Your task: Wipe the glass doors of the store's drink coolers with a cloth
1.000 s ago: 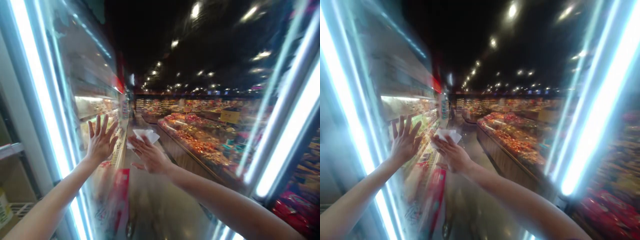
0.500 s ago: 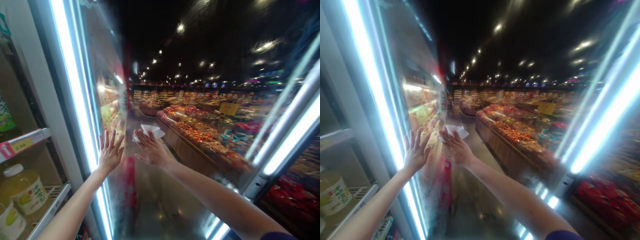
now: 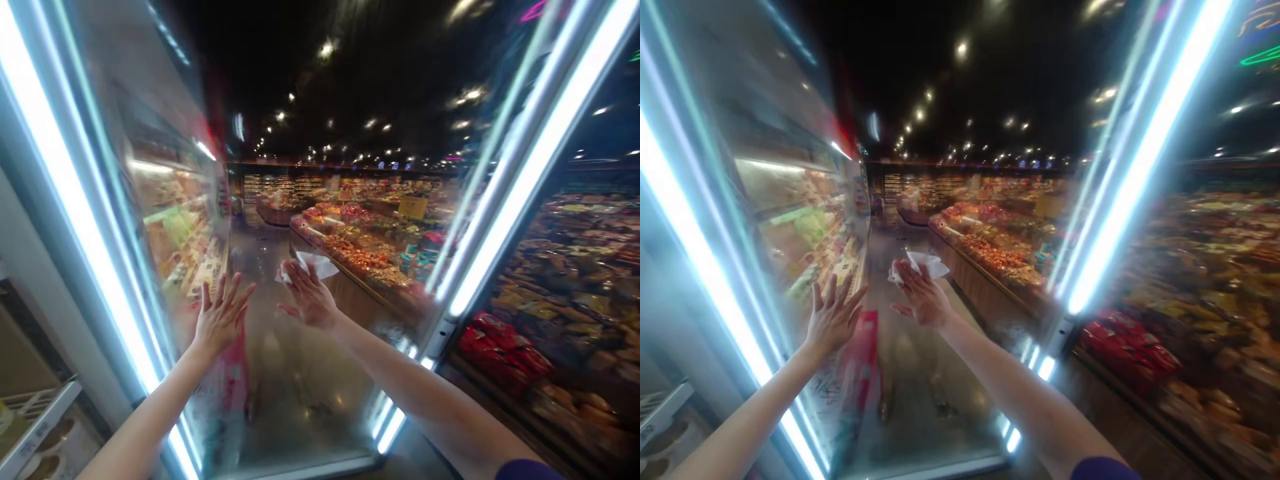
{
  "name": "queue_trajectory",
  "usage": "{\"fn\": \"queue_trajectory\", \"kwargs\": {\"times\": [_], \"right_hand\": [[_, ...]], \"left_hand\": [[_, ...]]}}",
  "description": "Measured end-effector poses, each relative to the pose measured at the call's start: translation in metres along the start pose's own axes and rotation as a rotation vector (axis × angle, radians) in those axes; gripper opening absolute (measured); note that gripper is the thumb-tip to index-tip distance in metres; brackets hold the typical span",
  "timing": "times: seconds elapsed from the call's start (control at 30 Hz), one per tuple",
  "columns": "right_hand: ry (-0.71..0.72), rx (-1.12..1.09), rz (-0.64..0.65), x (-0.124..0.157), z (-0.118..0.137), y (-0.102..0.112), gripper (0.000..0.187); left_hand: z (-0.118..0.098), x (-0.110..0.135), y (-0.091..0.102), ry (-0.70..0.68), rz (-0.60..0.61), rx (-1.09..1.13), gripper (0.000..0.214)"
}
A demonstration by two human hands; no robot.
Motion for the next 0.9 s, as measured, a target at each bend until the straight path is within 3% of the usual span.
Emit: {"fn": "queue_trajectory", "kwargs": {"times": [0.13,0.23,0.3,0.37,0.53,0.67,0.8,0.9], "right_hand": [[-0.037,-0.005,0.031,0.034,-0.028,0.000,0.080],[-0.191,-0.005,0.017,0.060,-0.059,0.003,0.084],[-0.210,-0.004,0.027,0.075,-0.073,0.004,0.082],[-0.190,-0.004,0.042,0.088,-0.086,0.003,0.078],[-0.321,-0.014,-0.018,0.125,-0.131,0.007,0.079],[-0.206,-0.014,-0.014,0.130,-0.149,0.016,0.079],[-0.283,0.023,-0.137,0.129,-0.176,0.042,0.092],[-0.152,0.068,-0.167,0.119,-0.179,0.056,0.101]], "left_hand": [[-0.033,-0.020,-0.005,-0.042,0.012,0.010,0.075],[-0.059,-0.038,-0.011,-0.058,0.022,0.020,0.073],[-0.075,-0.051,-0.015,-0.065,0.025,0.028,0.073],[-0.088,-0.063,-0.017,-0.068,0.022,0.033,0.075],[-0.114,-0.090,-0.020,-0.089,0.017,0.022,0.074],[-0.130,-0.111,-0.019,-0.115,-0.008,-0.003,0.072],[-0.137,-0.124,-0.014,-0.140,-0.088,-0.028,0.071],[-0.135,-0.128,-0.013,-0.160,-0.129,-0.043,0.068]]}}
Point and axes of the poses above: each hand's wrist, its own x-axis away from the middle knuckle, its own y-axis out of the back of the hand, z = x × y, the point moved 8 cm from there along -x, towards the middle knuckle, and after that the axes turned 14 degrees about z, right-handed, at the moved point
